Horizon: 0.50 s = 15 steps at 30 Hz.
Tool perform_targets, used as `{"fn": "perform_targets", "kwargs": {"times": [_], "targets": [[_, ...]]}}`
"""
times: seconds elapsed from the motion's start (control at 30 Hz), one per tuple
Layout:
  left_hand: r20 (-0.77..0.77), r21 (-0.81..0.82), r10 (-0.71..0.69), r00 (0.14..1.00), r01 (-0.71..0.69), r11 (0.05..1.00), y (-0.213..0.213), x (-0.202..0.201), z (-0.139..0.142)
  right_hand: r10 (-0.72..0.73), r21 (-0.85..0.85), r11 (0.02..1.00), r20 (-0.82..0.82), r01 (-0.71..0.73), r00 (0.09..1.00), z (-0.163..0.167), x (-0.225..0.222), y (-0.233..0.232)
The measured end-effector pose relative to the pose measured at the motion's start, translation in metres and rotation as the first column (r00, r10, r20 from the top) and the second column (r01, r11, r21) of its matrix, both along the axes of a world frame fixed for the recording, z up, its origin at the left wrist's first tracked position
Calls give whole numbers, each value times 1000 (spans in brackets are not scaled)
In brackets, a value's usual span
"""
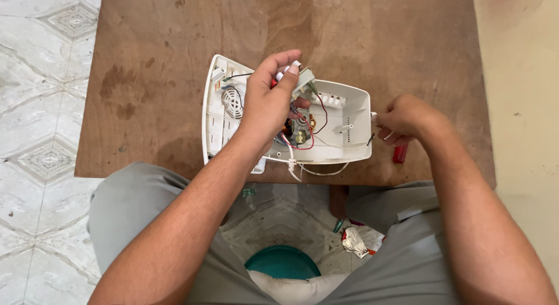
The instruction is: The person sits with an open white electric appliance on their lap and a wooden board in front of them. They use a red-handled screwdriver to loosen screws inside the casing, disconnect wires, and remove a switch control panel with knobs, then work on the panel's terminals by hand.
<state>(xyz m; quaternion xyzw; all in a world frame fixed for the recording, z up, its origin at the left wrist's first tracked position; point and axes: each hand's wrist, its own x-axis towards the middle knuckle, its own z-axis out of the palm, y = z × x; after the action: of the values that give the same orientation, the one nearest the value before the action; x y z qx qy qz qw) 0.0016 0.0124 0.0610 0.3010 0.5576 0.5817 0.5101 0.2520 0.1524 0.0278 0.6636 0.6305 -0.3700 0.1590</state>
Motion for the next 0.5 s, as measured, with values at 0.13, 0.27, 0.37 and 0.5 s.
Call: {"fn": "perform_targets", "kwargs": {"times": [0.13, 0.27, 0.37, 0.5], "targets": [[-13, -6, -4, 1000, 4, 1000, 0, 0, 1, -5, -44, 999, 55, 8, 998, 5, 1, -1], [-1, 6, -4, 1000, 4, 1000, -1, 1, 0, 11, -141, 990, 97, 3, 995, -2, 0, -7], [3, -6, -4, 1000, 4, 1000, 0, 2, 0, 79, -150, 987, 107, -62, 991, -9, -7, -8], [10, -11, -4, 1000, 4, 1000, -1, 2, 1, 90, -73, 994, 74, -84, 993, -7, -9, -7]]}}
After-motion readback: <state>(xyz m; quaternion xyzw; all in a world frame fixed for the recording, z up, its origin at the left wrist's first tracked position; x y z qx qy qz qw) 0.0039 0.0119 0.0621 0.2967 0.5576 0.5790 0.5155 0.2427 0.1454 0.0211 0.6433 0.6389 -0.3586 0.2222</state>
